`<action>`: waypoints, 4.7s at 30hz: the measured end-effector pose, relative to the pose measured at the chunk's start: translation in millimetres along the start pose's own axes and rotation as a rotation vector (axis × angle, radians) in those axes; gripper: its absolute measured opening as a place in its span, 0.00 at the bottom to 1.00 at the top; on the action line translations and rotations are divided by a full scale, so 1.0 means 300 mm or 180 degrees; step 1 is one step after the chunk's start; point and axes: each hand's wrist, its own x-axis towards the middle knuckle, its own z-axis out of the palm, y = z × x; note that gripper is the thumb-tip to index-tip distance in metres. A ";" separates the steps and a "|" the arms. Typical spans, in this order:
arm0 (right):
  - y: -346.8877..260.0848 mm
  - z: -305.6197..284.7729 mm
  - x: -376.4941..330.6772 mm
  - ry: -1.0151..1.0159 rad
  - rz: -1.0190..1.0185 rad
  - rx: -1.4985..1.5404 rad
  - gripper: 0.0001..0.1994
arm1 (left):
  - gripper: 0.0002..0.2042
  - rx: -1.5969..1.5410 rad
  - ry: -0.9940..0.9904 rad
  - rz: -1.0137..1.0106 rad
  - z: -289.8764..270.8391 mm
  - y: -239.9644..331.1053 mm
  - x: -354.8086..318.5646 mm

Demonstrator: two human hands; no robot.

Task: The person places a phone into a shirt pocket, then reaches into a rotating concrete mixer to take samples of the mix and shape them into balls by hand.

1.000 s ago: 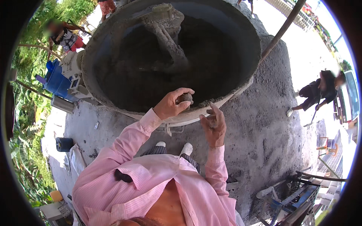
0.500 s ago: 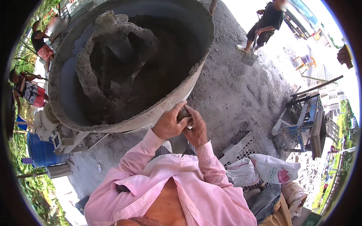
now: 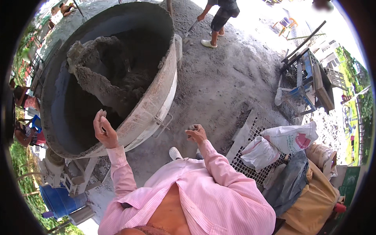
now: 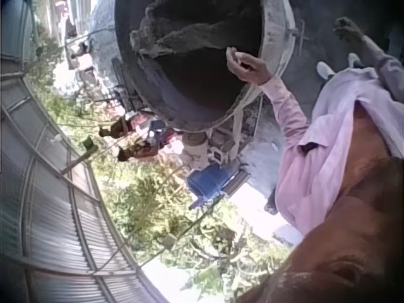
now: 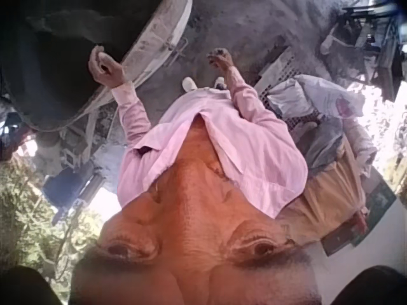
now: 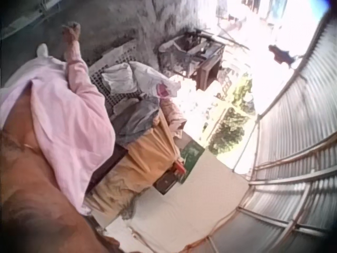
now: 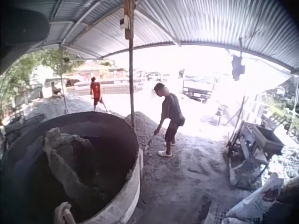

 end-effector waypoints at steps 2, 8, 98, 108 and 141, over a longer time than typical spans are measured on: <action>0.054 -0.017 0.031 -0.0443 0.0250 -0.0369 0.25 | 0.14 0.0329 0.0304 0.0313 -0.001 -0.085 -0.011; 0.185 -0.107 0.061 -0.0946 0.0750 -0.0331 0.19 | 0.17 0.0816 0.0432 0.0353 0.090 -0.086 -0.004; 0.437 -0.240 0.352 0.0692 -0.0036 -0.2408 0.15 | 0.12 0.0935 -0.1006 -0.0231 0.006 -0.075 -0.013; -0.428 0.177 0.351 0.0123 -0.2064 -0.0804 0.28 | 0.05 0.0210 0.0472 -0.0026 -0.176 -0.101 -0.007; -0.626 0.420 0.016 -0.0119 -0.4308 -0.0139 0.12 | 0.34 0.0512 -0.0384 -0.3718 -0.075 -0.237 -0.744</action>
